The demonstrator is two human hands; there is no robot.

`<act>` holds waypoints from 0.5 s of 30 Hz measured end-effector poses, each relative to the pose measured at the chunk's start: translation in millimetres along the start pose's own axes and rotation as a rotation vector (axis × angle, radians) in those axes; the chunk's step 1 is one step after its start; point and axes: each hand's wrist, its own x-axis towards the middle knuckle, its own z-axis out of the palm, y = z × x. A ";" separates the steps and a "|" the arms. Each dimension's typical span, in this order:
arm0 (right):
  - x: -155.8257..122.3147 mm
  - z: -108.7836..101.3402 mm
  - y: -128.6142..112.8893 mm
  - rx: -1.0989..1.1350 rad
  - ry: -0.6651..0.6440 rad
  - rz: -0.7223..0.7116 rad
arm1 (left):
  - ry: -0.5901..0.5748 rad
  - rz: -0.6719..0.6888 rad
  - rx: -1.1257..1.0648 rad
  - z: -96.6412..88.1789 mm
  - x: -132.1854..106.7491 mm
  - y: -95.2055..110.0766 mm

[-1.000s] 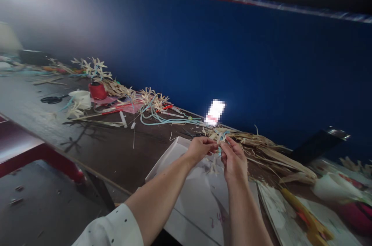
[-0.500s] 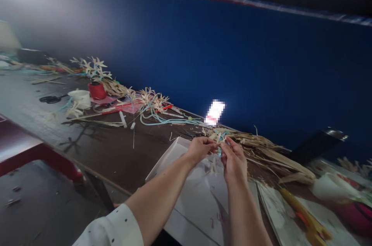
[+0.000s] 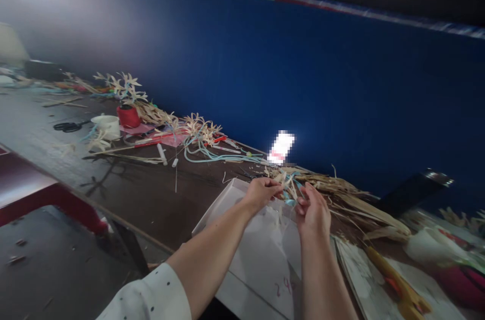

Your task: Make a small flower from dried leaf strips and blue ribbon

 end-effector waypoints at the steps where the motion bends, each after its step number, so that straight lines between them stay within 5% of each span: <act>1: 1.1 -0.5 -0.9 0.013 -0.005 0.001 | -0.004 -0.004 -0.024 -0.2 -0.5 0.3; 7: 2.6 -3.2 -4.5 0.080 -0.010 -0.114 | -0.166 -0.021 -0.195 -1.8 -6.1 4.4; 15: -8.5 -13.6 -38.1 0.150 -0.080 -0.196 | -0.213 -0.030 -0.244 -4.4 -8.9 11.3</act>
